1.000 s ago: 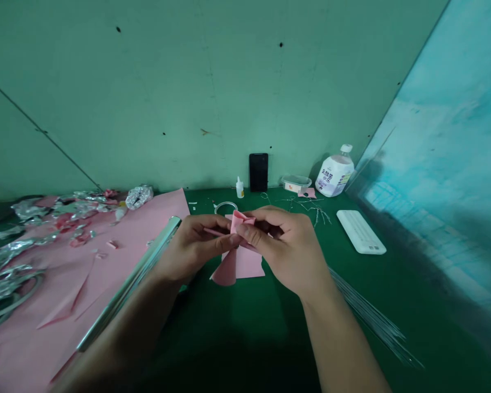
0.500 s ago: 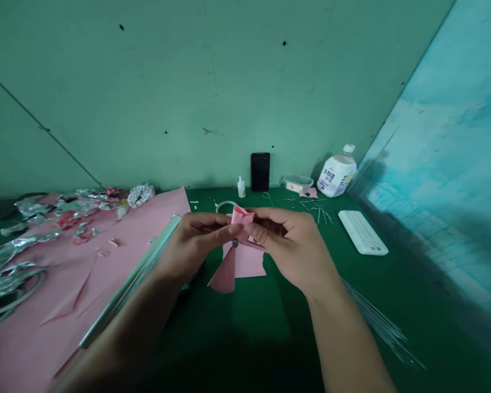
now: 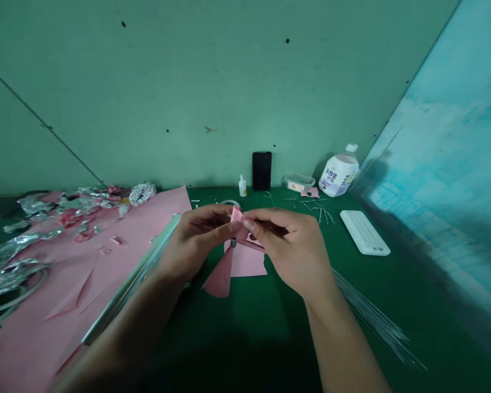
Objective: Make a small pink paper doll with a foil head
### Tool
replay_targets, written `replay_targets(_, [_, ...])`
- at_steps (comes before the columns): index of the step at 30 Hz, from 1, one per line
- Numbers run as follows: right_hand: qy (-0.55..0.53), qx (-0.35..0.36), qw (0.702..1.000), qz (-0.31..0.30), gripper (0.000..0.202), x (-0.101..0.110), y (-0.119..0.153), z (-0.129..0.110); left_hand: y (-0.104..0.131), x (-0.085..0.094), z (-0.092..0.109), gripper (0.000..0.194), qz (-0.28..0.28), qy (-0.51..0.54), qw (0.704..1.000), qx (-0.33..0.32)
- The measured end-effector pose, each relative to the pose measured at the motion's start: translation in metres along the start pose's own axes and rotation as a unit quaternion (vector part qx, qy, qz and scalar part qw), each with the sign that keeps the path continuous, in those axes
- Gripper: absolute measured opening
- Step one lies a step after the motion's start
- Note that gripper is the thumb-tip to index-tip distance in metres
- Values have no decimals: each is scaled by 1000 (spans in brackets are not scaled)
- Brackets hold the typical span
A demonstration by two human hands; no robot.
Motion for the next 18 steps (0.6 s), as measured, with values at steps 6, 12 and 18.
replay_targets(6, [140,147,979,-35,16,-6,6,-29,0,6,0,18,24,4,1000,-5])
replay_targets(12, [77,65,995,-21,10,-8,2,-15,1,1,2,24,-7,-53,998,-16])
replay_targets(18, [75,-7,997,-30,14,-8,0,-6,2,-4,16,27,-45,-206,975,-70])
Point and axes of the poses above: each hand's wrist, its own y-axis away from the middle knuckle, its own x-axis out of the back of the hand, z = x × y, the point moved 10 cm from there along -y, towards the middle knuckle, and after that the axes turned 3 degrees about -x, right-handed, at the moved point
